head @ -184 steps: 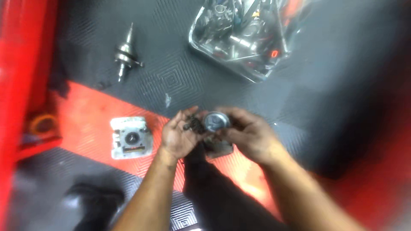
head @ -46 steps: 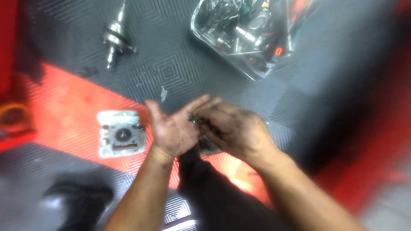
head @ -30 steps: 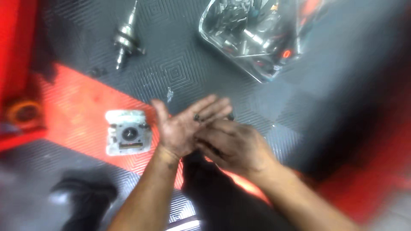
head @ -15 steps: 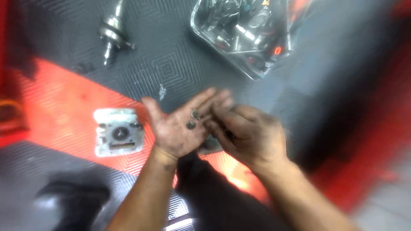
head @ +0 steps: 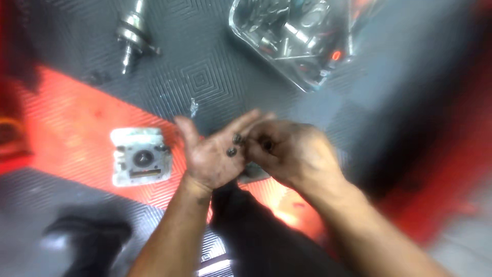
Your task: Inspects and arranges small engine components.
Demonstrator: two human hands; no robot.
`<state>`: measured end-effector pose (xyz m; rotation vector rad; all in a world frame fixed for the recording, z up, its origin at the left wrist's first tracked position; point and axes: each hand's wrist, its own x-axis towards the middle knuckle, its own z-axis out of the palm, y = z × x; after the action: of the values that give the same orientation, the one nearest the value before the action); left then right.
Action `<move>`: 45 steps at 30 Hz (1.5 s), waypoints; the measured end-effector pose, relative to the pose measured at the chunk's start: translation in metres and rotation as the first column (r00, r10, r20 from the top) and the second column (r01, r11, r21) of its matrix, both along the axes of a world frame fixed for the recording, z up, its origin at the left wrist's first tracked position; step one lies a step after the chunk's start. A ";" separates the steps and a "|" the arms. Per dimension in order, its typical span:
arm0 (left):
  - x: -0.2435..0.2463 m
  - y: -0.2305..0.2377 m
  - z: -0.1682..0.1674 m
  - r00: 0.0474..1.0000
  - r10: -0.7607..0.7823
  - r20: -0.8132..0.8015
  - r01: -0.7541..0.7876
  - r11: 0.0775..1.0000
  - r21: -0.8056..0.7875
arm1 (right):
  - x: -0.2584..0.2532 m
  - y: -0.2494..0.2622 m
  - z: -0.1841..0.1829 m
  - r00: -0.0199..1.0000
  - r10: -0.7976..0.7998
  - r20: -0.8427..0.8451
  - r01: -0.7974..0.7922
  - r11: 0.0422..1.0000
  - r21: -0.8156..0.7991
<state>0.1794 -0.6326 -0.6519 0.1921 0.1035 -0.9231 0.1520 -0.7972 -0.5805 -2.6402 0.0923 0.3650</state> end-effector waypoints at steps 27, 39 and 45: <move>0.017 0.006 0.021 0.998 0.045 0.048 -0.044 0.999 -0.010 | -0.010 0.016 0.013 0.936 0.112 0.332 -0.117 0.993 -0.002; 0.001 -0.008 0.005 0.999 0.052 0.004 -0.052 0.998 -0.017 | -0.004 0.007 0.004 1.000 -0.030 -0.005 0.031 0.993 0.118; -0.003 -0.009 0.003 1.000 0.015 -0.002 -0.015 1.000 0.005 | 0.000 0.004 0.008 0.995 0.092 -0.028 -0.094 0.994 -0.061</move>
<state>0.1768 -0.6418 -0.6489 0.1949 0.1094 -0.9085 0.1525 -0.7935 -0.5721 -2.7080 -0.0113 0.4328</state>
